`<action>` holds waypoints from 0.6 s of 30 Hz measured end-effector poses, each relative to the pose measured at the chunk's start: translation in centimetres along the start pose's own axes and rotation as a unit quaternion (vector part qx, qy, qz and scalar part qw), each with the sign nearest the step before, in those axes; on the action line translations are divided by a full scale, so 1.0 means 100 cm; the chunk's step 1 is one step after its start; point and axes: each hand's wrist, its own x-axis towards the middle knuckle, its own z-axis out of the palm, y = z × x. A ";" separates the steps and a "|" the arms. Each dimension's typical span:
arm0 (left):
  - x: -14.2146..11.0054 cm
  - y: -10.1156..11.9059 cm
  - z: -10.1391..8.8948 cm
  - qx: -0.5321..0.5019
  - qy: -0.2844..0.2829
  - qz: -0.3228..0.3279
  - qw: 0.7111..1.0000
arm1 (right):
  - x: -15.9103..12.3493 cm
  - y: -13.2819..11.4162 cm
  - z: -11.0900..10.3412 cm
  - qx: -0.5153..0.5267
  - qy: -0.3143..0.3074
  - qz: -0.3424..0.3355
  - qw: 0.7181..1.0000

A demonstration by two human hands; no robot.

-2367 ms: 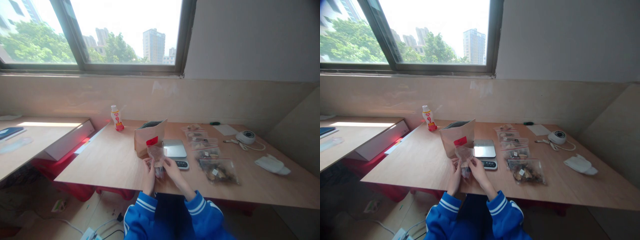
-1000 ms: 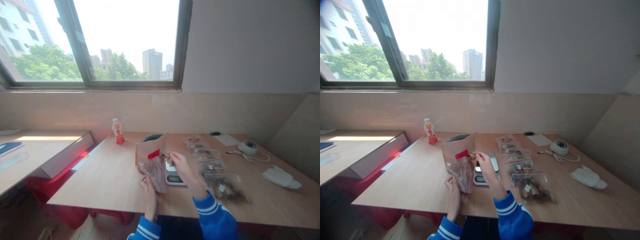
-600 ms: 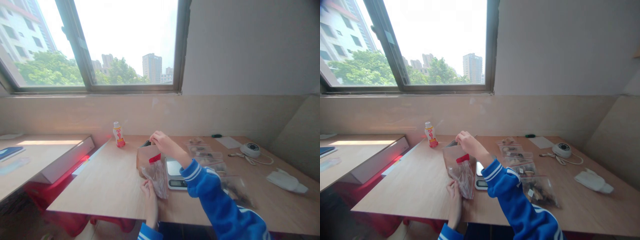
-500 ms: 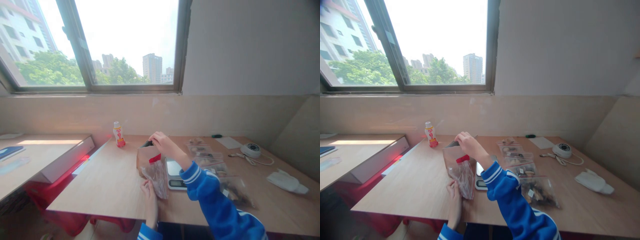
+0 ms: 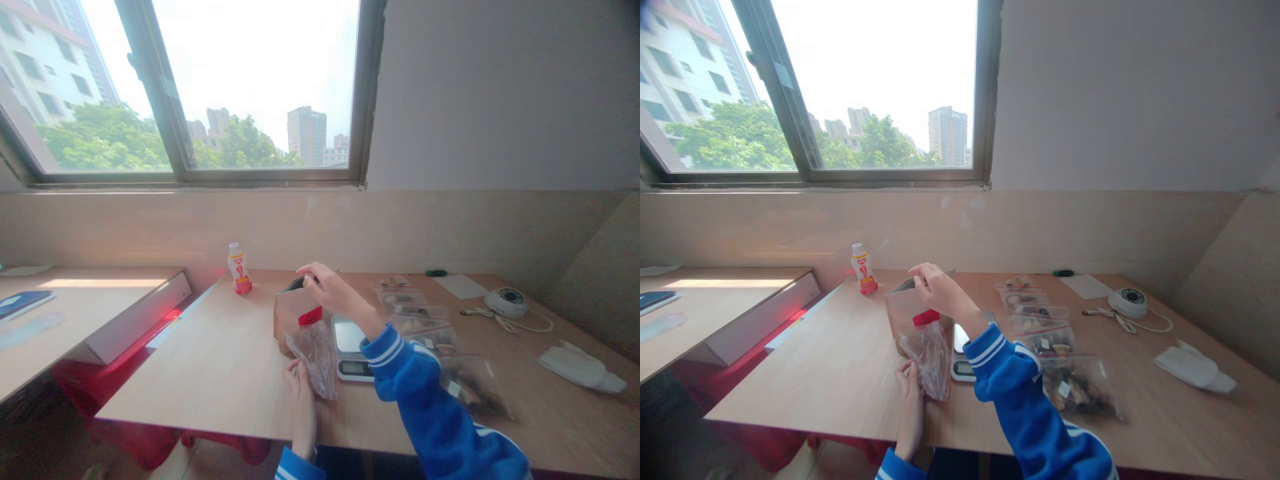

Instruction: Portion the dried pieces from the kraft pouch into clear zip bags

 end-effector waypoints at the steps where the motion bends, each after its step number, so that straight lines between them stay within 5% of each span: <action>1: 0.001 -0.001 0.000 -0.003 0.003 0.003 1.000 | -0.001 0.000 0.000 0.012 -0.001 0.006 1.000; 12: 0.002 -0.003 0.000 0.000 0.013 0.010 1.000 | 0.015 -0.002 -0.004 0.179 0.143 0.104 0.968; 18: 0.003 -0.009 -0.001 0.003 0.004 0.010 1.000 | 0.033 0.002 0.014 0.254 0.127 0.113 0.952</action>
